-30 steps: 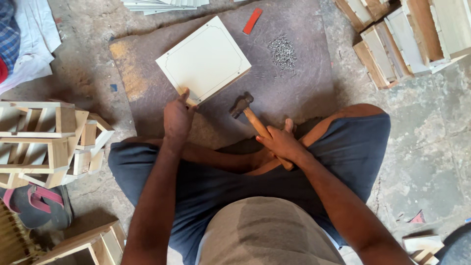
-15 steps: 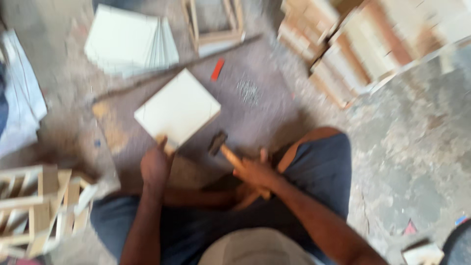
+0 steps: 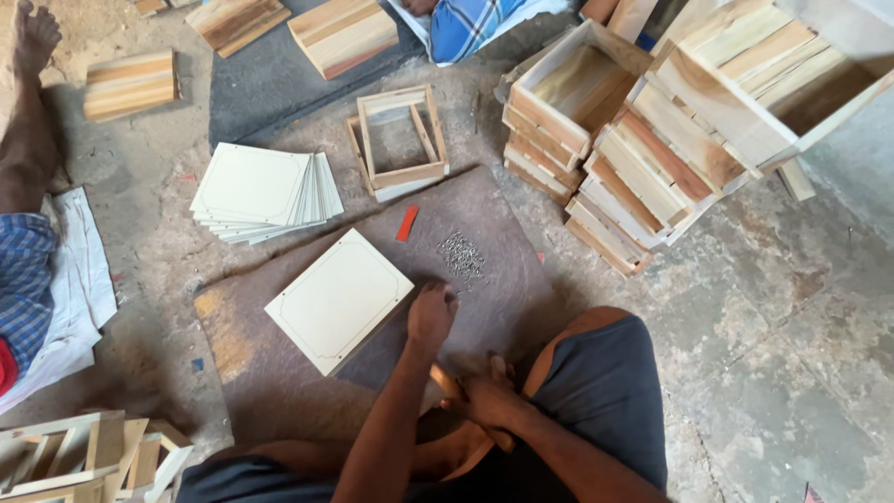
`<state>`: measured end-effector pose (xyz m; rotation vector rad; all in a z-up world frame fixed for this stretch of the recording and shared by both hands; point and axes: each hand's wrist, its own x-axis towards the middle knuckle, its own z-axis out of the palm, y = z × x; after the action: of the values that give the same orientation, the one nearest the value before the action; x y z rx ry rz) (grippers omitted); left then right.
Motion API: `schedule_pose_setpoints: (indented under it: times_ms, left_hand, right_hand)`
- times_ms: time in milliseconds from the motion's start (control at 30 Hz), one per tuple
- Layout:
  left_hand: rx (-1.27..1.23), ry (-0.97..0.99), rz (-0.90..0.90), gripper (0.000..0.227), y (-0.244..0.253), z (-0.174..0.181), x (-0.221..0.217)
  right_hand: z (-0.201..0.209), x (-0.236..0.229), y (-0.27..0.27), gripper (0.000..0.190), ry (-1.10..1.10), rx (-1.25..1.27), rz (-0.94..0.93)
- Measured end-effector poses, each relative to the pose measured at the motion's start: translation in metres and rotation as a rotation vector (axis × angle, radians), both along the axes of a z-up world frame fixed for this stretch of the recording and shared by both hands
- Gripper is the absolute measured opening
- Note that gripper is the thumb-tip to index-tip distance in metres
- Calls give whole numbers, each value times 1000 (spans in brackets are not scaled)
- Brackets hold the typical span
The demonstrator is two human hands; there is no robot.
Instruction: The person sits on the floor and assembles small wooden boxes by placing a white panel onto a wooden frame and hammering nails into the corners. The person repeatedly picks up frames, aligns panels, and hammers nails to secure them.
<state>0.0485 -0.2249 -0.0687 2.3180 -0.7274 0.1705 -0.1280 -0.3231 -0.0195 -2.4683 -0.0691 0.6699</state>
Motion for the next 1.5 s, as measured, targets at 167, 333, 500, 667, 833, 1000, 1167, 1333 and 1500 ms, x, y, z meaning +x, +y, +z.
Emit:
schedule_pose_setpoints:
  times_ms: [167, 333, 500, 667, 833, 1000, 1167, 1333, 1500]
  left_hand:
    - [139, 209, 111, 13, -17, -39, 29]
    - [-66, 252, 17, 20, -15, -31, 29]
    - [-60, 180, 17, 7, -27, -26, 33]
    - [-42, 166, 23, 10, -26, -44, 34]
    - [182, 142, 74, 14, -22, -41, 26]
    - [-364, 339, 17, 19, -13, -1, 1]
    - [-967, 1125, 65, 37, 45, 36, -41]
    - [-1209, 891, 98, 28, 171, 55, -62]
    - [-547, 418, 526, 26, 263, 39, -70]
  right_hand:
    - [12, 7, -3, 59, 56, 12, -3]
    - [3, 8, 0, 57, 139, 169, -43]
    - [0, 10, -3, 54, 98, 138, -6]
    - [12, 11, -2, 51, 157, 169, -59]
    - [27, 15, 1, 53, 190, 143, -76]
    - [27, 12, 0, 58, 159, 32, -56]
    - [-6, 10, -2, 60, 124, 60, -32]
    - [-23, 27, -6, 41, 106, 376, -71]
    - [-15, -5, -4, 29, 521, 891, -477]
